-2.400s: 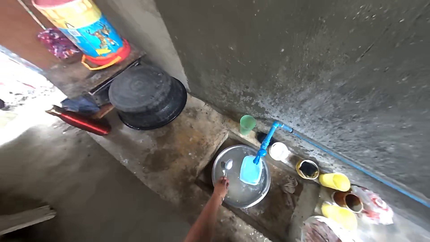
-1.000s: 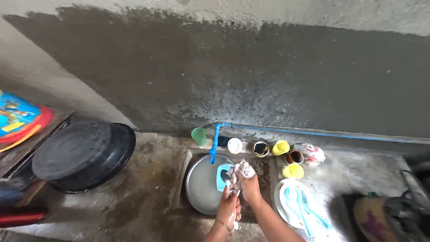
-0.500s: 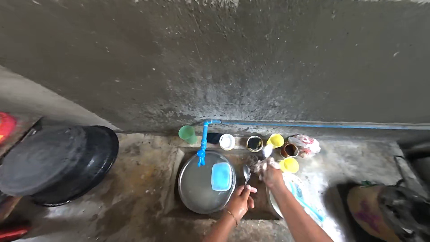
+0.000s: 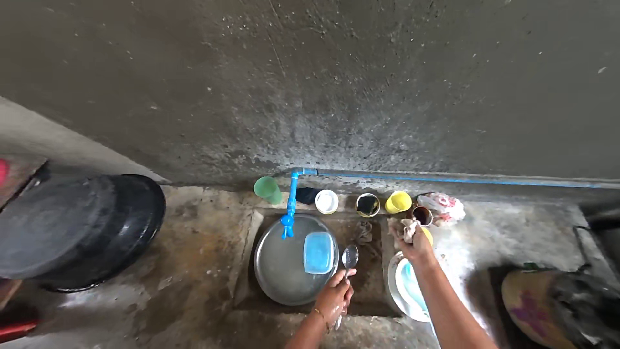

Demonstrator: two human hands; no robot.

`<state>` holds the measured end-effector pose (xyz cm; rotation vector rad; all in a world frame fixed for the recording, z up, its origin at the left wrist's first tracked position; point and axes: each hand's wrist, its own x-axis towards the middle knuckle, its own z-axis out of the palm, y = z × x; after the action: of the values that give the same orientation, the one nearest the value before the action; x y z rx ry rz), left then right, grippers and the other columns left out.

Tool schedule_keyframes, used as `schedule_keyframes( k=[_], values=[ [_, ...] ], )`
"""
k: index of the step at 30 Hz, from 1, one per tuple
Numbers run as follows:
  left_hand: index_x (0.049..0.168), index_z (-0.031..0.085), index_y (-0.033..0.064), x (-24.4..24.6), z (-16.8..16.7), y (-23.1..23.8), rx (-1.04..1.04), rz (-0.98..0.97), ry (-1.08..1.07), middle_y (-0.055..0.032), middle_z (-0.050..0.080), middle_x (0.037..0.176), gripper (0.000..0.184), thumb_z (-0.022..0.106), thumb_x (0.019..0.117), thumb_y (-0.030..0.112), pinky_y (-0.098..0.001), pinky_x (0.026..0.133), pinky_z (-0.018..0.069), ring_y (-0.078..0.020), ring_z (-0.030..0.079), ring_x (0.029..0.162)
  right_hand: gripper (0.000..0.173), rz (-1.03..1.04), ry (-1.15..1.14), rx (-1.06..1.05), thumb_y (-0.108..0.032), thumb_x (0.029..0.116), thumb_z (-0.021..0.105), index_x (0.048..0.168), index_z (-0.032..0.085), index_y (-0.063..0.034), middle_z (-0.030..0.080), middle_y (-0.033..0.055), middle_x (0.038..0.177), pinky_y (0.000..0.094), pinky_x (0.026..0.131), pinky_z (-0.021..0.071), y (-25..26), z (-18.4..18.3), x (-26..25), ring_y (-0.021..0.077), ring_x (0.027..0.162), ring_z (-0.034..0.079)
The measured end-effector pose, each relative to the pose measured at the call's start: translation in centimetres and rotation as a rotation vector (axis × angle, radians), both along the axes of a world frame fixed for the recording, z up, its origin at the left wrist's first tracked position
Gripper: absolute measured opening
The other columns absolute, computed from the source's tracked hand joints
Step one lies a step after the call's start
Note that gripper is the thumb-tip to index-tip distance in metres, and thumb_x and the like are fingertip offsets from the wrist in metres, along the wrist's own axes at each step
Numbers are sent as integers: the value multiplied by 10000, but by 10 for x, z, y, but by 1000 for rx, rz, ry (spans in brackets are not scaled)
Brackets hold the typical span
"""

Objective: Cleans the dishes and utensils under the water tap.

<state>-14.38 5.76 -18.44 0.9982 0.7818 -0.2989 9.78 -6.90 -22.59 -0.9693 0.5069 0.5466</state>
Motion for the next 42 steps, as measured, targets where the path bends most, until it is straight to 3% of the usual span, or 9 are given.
schedule_keyframes(
  k=[5,8,10,14,18,23,27,38,42],
  values=[
    [1486,418,122,6,12,-3,-73,16,-4,45,431,710,412,375,1078,84,-201,426,302,-45,360,489,270,585,-673,-460,-42,942,568,1162,615,108,721,128,988,326,822,601,32,45,-93,149,879,707],
    [1148,494,110,6,26,-1,30,27,1,56,378,668,123,400,1072,86,-209,434,298,-49,343,485,331,823,-1500,-808,-311,875,715,932,751,13,753,170,960,508,892,572,55,33,-116,321,967,724],
    [1316,485,93,-1,24,-2,85,25,13,43,367,714,249,382,1092,128,-233,451,307,-65,342,508,380,840,-1648,-913,-383,919,677,858,755,-16,754,175,876,542,751,606,70,26,-112,356,858,751],
    [1470,408,111,1,29,3,161,78,77,6,389,749,372,358,1103,149,-273,458,331,-99,356,513,348,794,-848,-831,-250,965,689,1097,702,72,733,190,994,452,907,560,110,47,-105,273,942,713],
    [1325,490,110,-3,31,20,138,222,129,20,364,689,256,365,1105,149,-249,418,308,-88,334,466,260,495,-183,-300,-266,1063,560,1045,606,-10,569,36,655,292,475,498,132,24,-131,111,495,535],
    [1193,486,97,-15,17,20,28,316,121,31,369,667,158,365,1115,163,-211,390,316,-66,341,442,275,713,-379,-403,-132,968,702,1164,651,54,707,125,930,325,755,593,113,10,-147,138,775,682],
    [1132,495,101,-7,8,10,-40,302,153,36,373,650,183,353,1126,218,-204,386,306,-63,339,432,165,531,-125,-202,-168,1066,540,1088,590,-13,600,34,691,281,533,542,106,-2,-146,101,543,578],
    [1003,541,87,5,-27,-3,35,-113,155,58,389,632,204,381,1098,172,-203,439,311,-44,347,470,151,625,54,-278,-107,1044,554,1152,602,-14,641,55,770,273,529,513,49,2,-134,107,581,587],
    [1315,581,72,4,-56,23,204,-344,129,-29,580,819,357,405,1110,305,-264,538,404,-93,473,595,129,312,-96,-267,-65,1065,469,1113,566,5,654,57,746,282,517,544,27,14,-93,114,561,606]
  ],
)
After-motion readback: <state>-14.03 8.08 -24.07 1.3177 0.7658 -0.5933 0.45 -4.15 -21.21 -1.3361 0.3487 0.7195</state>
